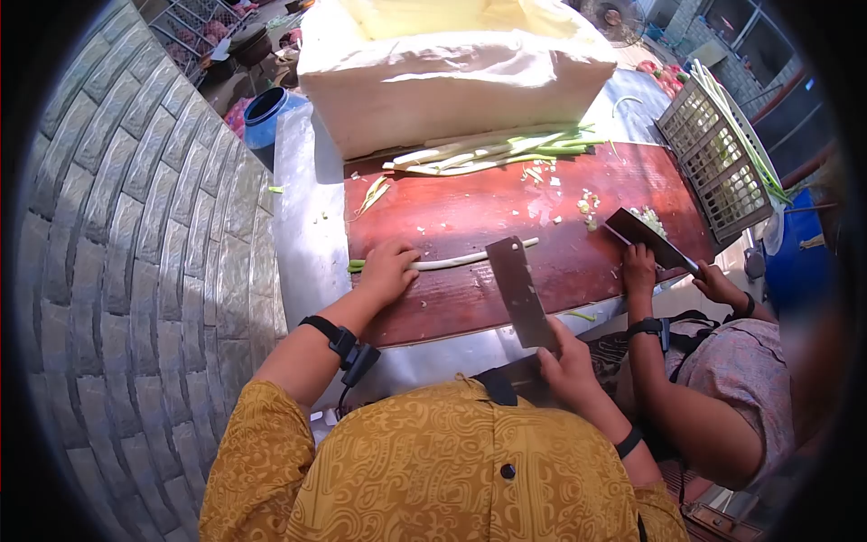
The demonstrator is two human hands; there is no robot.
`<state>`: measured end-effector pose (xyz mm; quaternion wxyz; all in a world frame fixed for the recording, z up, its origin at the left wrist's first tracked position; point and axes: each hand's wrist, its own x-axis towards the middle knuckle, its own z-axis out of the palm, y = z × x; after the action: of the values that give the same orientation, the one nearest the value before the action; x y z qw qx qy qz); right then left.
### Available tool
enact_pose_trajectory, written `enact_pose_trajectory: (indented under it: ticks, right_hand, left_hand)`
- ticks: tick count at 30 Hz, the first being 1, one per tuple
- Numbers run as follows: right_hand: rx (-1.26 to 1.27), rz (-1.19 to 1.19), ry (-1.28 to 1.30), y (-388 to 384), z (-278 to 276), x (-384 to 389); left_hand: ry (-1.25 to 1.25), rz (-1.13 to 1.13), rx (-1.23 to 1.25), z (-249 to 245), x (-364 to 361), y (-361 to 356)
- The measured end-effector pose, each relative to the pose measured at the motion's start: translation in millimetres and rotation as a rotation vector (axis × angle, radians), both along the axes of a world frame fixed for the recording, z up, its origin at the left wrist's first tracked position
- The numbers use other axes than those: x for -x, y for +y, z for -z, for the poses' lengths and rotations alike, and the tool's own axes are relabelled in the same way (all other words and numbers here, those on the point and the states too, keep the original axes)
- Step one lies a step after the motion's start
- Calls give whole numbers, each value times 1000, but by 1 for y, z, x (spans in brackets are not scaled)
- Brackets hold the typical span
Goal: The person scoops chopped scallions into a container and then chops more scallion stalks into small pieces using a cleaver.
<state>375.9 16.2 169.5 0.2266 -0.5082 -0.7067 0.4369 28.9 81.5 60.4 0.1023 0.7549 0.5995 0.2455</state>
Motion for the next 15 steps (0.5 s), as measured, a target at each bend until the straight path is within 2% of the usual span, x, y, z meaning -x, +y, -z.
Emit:
enact_pose_trajectory:
  ticks: [5,15]
  right_hand:
    - [-190,-193,-197,13,7,43]
    - [-218,-252,-389,10,11,66]
  left_hand:
    - [-42,-102,-76,17,-5,-14]
    - [-92,-124,-111,22,-8,-23]
